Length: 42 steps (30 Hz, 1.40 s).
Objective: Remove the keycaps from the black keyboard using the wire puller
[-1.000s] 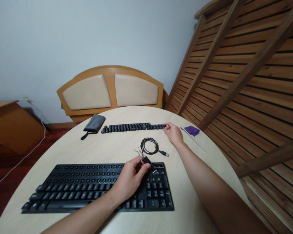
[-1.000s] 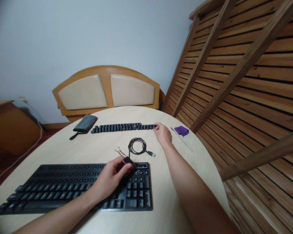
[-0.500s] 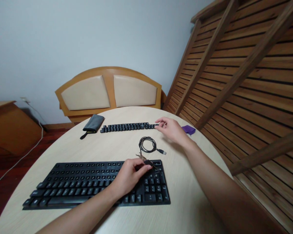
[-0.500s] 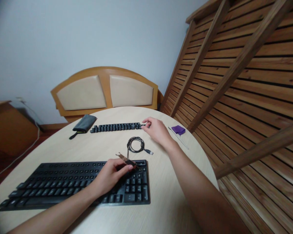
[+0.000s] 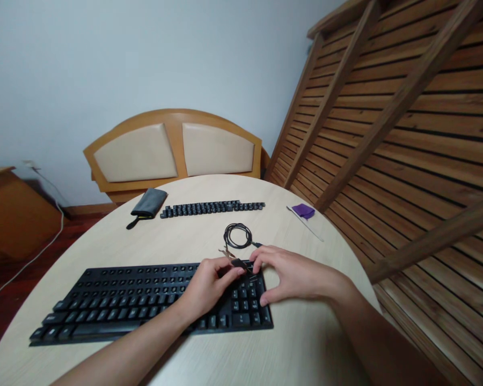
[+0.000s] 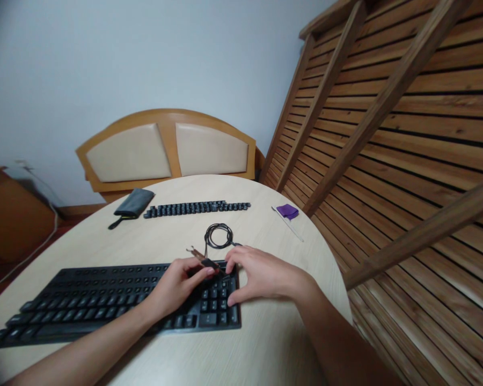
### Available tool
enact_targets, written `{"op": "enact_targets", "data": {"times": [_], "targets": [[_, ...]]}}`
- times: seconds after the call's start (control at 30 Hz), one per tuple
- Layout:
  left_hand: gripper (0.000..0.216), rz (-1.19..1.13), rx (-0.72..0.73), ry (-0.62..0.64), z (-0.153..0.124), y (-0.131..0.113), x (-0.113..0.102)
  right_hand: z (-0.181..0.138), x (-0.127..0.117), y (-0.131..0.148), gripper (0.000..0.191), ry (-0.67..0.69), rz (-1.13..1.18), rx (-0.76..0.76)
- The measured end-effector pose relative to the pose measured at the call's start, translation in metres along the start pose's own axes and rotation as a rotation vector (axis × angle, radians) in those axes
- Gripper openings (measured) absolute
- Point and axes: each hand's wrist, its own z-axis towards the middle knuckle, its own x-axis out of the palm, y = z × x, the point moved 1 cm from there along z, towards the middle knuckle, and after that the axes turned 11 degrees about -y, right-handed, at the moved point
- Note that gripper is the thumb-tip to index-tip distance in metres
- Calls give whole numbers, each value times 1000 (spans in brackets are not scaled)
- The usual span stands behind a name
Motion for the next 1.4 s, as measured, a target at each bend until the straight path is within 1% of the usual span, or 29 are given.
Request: {"op": "enact_targets", "data": {"times": [0.1,0.27,0.33,0.43,0.57,0.8,0.97,1.17,1.3,1.4], "targets": [[29,40,40,0,-1,-5,0,0,1,-3,41,-3,16,-6],[25,188,175,-15,-4,-15,6,-1,2,-5,39,-8,14,-16],[24,202,203,-26,-6,-16,11,-1,2,-6,38,-12,10,-17],[22,177,223,-9,-7,-14,16,-1,1,-6,35,-12,0,-21],[23,154,176,15,-7,-12,16,-1,0,-6,30,-15,-25,-26],[28,66,57,3,-2,-5,17,-2,1,0,29,-24,-80,0],[28,-47,34,4,-3,-1,17,-1,3,1,27,-12,-68,-30],[27,-102,37,18,-3,-3,16,1,3,-2,24,8,-22,-1],[28,-187,9,10,-3,-5,15,1,3,-3,24,38,33,6],[28,-174,0,-12,-3,-4,15,0,4,-4,24,37,48,12]]}}
